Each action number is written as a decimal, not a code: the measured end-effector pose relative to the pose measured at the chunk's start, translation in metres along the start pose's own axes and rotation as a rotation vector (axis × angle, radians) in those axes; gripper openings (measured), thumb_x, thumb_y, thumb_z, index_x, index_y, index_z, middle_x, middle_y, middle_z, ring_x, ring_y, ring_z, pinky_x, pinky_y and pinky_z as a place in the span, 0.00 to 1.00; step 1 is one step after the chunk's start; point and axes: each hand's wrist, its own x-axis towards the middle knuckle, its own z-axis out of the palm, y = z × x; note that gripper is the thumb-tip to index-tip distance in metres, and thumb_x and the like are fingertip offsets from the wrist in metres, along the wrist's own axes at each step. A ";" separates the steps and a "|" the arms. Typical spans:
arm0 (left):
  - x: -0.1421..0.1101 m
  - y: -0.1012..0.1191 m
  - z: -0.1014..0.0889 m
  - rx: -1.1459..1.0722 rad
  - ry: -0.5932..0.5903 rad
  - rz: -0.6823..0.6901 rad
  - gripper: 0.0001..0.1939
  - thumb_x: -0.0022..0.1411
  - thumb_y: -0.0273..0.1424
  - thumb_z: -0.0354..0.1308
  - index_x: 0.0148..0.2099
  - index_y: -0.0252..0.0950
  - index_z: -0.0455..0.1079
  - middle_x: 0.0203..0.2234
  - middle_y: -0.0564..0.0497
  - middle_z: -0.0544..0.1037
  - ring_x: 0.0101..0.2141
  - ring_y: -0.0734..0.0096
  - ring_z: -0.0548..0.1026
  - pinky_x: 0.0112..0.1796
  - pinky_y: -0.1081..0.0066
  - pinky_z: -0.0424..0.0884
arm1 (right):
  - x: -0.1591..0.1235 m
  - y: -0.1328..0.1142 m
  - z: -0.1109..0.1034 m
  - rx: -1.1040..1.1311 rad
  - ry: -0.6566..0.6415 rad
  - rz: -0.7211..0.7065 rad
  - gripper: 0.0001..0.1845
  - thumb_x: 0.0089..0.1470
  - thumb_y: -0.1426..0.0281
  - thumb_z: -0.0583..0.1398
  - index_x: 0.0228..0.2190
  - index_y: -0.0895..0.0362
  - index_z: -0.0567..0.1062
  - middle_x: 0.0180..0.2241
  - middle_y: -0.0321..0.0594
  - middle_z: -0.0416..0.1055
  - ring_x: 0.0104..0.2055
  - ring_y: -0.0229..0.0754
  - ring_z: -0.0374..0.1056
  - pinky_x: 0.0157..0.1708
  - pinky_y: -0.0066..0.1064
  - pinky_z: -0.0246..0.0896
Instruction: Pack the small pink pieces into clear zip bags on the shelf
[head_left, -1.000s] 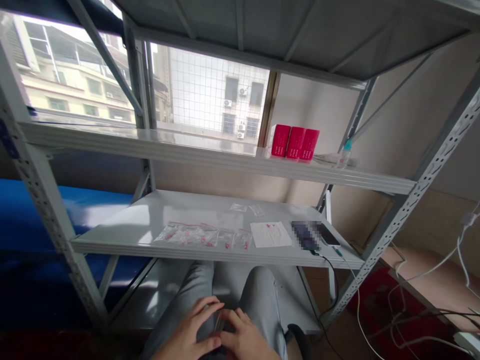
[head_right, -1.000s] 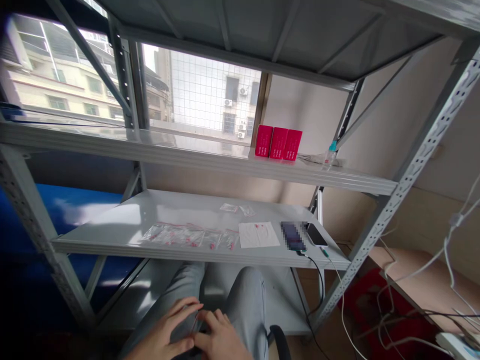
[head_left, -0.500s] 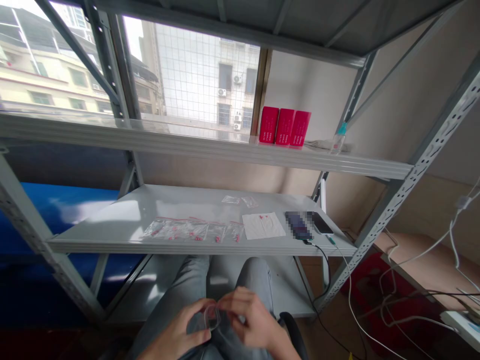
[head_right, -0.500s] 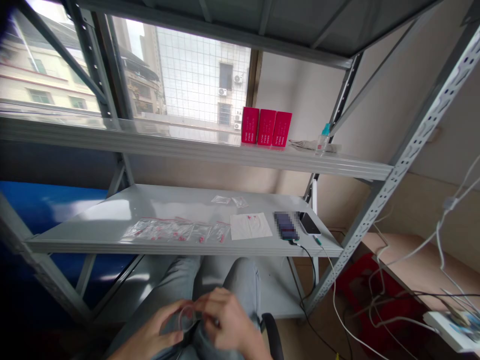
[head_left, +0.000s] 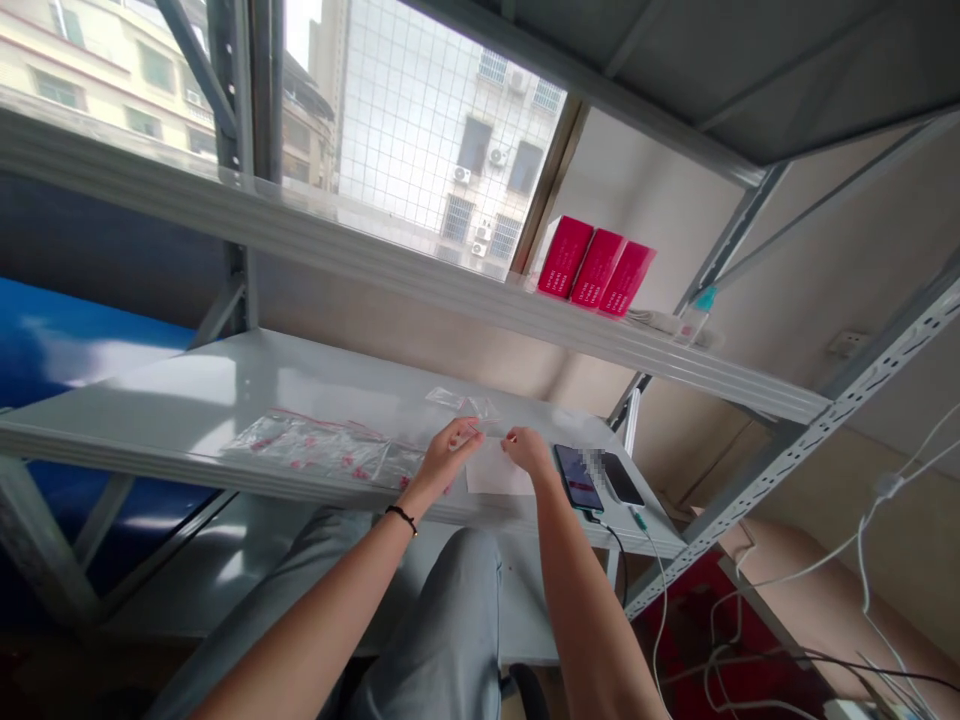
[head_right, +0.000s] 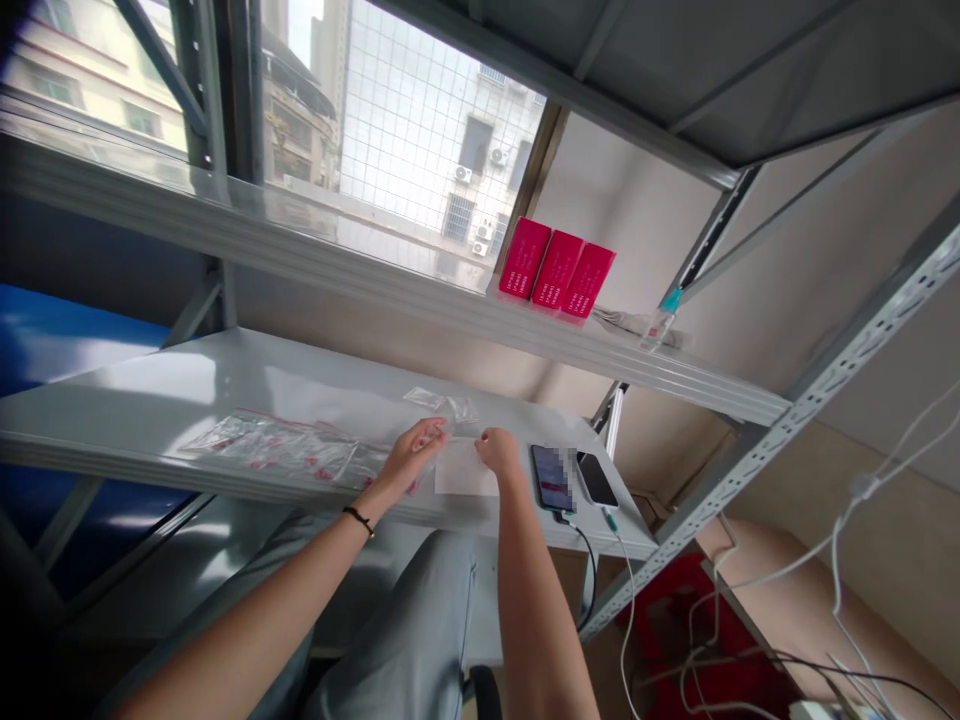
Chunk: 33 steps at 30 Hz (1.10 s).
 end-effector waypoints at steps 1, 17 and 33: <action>-0.001 -0.003 0.001 0.025 0.005 -0.009 0.26 0.61 0.49 0.61 0.55 0.38 0.75 0.45 0.43 0.82 0.40 0.58 0.79 0.32 0.69 0.75 | 0.002 0.000 0.003 -0.020 -0.007 0.003 0.12 0.60 0.67 0.64 0.42 0.57 0.84 0.44 0.48 0.82 0.47 0.47 0.76 0.42 0.28 0.63; -0.006 -0.004 -0.001 0.095 -0.063 0.030 0.21 0.60 0.47 0.63 0.48 0.39 0.79 0.41 0.45 0.82 0.39 0.59 0.78 0.35 0.69 0.74 | -0.004 -0.018 0.012 -0.091 -0.025 0.036 0.15 0.67 0.60 0.61 0.43 0.59 0.78 0.45 0.43 0.78 0.46 0.45 0.75 0.51 0.44 0.70; -0.003 -0.011 -0.001 0.149 -0.077 -0.001 0.23 0.61 0.51 0.61 0.49 0.39 0.78 0.39 0.49 0.81 0.30 0.68 0.75 0.28 0.72 0.70 | -0.011 -0.008 -0.020 0.418 0.138 -0.058 0.15 0.55 0.66 0.57 0.31 0.62 0.81 0.24 0.39 0.74 0.27 0.39 0.67 0.29 0.28 0.57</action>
